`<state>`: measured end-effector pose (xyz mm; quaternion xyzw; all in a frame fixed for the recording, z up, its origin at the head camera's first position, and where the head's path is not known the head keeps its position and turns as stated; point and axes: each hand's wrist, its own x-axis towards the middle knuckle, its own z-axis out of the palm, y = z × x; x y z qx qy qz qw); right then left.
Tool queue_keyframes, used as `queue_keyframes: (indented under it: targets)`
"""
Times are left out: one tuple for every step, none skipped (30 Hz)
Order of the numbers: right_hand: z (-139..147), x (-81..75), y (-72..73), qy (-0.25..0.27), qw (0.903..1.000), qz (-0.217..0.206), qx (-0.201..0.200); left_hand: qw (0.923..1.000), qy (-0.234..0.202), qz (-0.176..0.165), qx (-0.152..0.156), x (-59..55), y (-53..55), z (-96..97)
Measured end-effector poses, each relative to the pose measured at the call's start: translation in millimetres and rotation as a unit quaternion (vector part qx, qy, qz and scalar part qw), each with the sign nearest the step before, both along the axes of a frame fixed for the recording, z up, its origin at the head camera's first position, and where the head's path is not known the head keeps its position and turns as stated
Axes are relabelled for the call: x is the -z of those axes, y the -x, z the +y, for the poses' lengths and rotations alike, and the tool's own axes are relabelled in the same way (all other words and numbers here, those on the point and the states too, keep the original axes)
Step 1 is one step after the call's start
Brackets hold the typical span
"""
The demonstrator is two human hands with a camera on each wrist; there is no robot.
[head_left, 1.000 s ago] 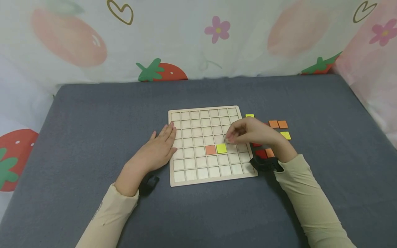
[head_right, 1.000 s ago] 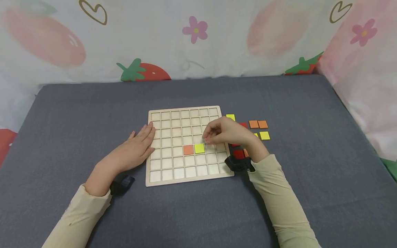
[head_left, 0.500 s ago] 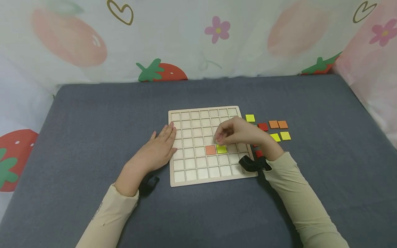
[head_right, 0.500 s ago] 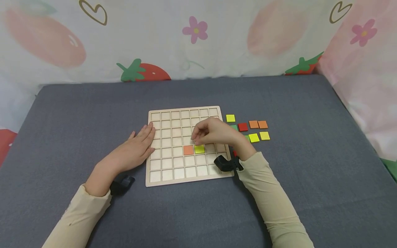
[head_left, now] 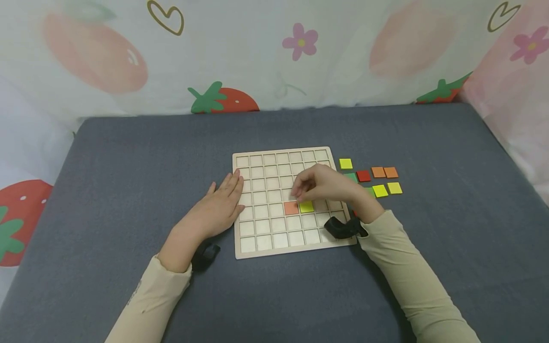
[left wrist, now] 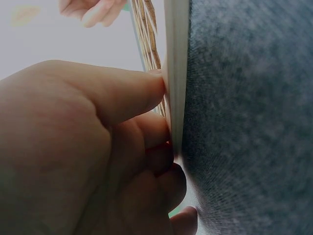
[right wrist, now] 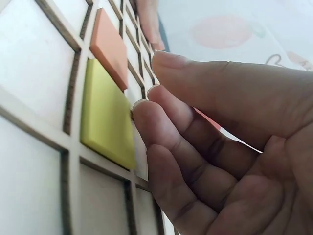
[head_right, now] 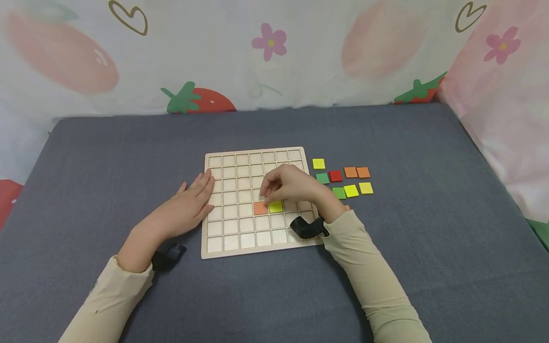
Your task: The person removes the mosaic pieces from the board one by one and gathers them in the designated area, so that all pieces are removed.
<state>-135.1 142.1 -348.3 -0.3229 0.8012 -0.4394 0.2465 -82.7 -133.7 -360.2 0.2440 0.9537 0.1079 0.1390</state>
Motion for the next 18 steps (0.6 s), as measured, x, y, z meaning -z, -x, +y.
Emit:
queue_keyframes:
  targets:
    - [-0.8,0.3,-0.3,-0.001,1.0,-0.001,0.0,1.0,0.0,-0.001,0.0,-0.2,0.0,0.0]
    - [-1.6,0.6,-0.8,-0.002,1.0,0.0,-0.001,1.0,0.0,-0.002,-0.001,-0.1,0.0,-0.1]
    - [-2.5,0.8,-1.2,-0.004,1.0,0.001,-0.001,1.0,0.0,-0.002,-0.001,-0.1,-0.1,-0.1]
    - [-3.2,1.0,-1.6,-0.005,1.0,0.003,-0.001,1.0,0.0,-0.004,-0.001,-0.2,-0.2,0.1]
    - [-4.0,1.1,-2.1,-0.007,1.0,0.006,-0.001,1.0,0.0,-0.005,-0.001,-0.3,-0.3,0.4]
    - [-4.7,1.0,-2.7,-0.009,0.9999,0.009,-0.001,1.0,0.001,-0.006,-0.002,-0.1,-0.2,0.5]
    - [-5.1,1.4,-2.9,-0.013,0.9998,0.013,0.0,1.0,0.0,-0.006,-0.002,0.1,-0.1,0.6]
    - [-5.7,1.7,-3.2,-0.017,0.9997,0.017,0.001,1.0,0.0,-0.006,-0.002,0.1,-0.1,0.8]
    - [-6.2,2.0,-3.6,-0.02,0.9996,0.02,0.002,1.0,0.0,-0.005,-0.002,0.0,-0.3,0.9]
    - [-6.8,2.3,-3.8,-0.024,0.9994,0.024,0.003,1.0,0.0,-0.006,-0.002,0.0,-0.2,1.1]
    - [-7.3,2.6,-4.0,-0.028,0.9992,0.028,0.003,1.0,0.0,-0.004,-0.002,-0.1,-0.2,1.1]
    - [-7.8,3.1,-4.1,-0.032,0.999,0.031,0.004,1.0,-0.001,-0.004,-0.002,-0.1,-0.2,1.0]
    - [-8.2,3.4,-4.1,-0.036,0.9988,0.034,0.005,1.0,0.0,-0.002,-0.002,-0.1,-0.2,0.9]
    - [-8.9,3.3,-4.4,-0.039,0.9986,0.036,0.005,1.0,0.0,-0.002,-0.001,-0.2,-0.3,0.9]
    - [-9.2,3.4,-4.6,-0.042,0.9984,0.037,0.005,1.0,-0.001,0.0,-0.001,-0.1,-0.2,0.7]
    - [-9.5,3.4,-4.6,-0.045,0.9982,0.039,0.005,1.0,0.0,0.001,0.0,0.0,-0.1,0.6]
    - [-9.7,3.4,-4.8,-0.047,0.9981,0.04,0.004,1.0,0.0,0.001,0.001,0.1,-0.1,0.7]
    - [-9.9,3.5,-5.0,-0.049,0.998,0.04,0.004,1.0,0.0,0.001,0.002,0.2,0.1,0.6]
